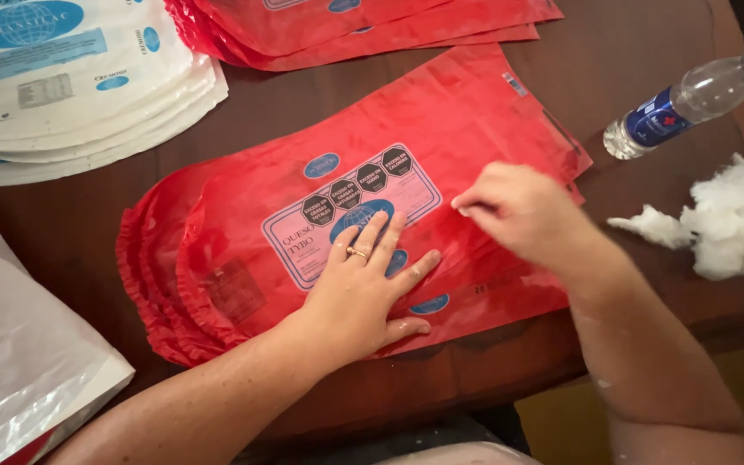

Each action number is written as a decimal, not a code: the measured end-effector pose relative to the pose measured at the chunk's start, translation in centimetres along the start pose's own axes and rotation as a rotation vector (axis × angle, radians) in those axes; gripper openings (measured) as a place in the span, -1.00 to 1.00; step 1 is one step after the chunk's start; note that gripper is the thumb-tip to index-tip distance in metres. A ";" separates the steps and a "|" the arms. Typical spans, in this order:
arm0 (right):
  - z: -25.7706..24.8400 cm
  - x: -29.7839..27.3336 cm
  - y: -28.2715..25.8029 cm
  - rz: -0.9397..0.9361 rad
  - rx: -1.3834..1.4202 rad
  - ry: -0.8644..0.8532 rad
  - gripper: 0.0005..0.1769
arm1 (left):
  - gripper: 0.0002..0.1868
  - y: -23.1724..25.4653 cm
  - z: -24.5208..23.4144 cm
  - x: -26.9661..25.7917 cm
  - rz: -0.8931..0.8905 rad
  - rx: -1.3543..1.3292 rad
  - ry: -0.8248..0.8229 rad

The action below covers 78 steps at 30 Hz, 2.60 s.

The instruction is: Cleaning or removing marks from red plastic packaging bags using a cotton ball and liquid.

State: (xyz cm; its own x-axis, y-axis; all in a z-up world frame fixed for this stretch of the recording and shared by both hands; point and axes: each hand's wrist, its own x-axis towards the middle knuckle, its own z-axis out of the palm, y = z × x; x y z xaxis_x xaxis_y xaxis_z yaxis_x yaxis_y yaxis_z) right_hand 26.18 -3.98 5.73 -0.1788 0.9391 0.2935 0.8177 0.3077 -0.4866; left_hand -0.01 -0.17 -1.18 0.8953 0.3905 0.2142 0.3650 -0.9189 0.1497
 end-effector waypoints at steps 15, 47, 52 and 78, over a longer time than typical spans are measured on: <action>-3.4 -0.7 1.5 0.204 -0.172 0.422 -0.95 | -0.10 -0.4 -0.1 -0.1 0.032 -0.053 0.013; 1.2 -3.8 7.1 0.282 -0.607 -0.336 -0.80 | -0.14 -0.2 -0.9 0.0 0.009 -0.146 -0.224; -3.0 -2.8 4.8 0.279 -0.442 -0.054 -0.90 | -0.13 0.0 -1.1 0.2 0.018 -0.110 -0.241; -3.5 -0.8 0.6 0.109 0.134 0.217 -0.87 | -0.88 -1.3 -0.8 0.6 0.014 -0.327 0.347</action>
State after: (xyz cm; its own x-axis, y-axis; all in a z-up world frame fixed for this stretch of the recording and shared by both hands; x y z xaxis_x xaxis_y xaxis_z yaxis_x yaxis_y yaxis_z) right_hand 28.76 -5.03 8.10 0.0393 0.9173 0.3963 0.7435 0.2381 -0.6249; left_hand -0.16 1.31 -0.48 0.7410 0.4254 0.5196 0.2044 -0.8799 0.4289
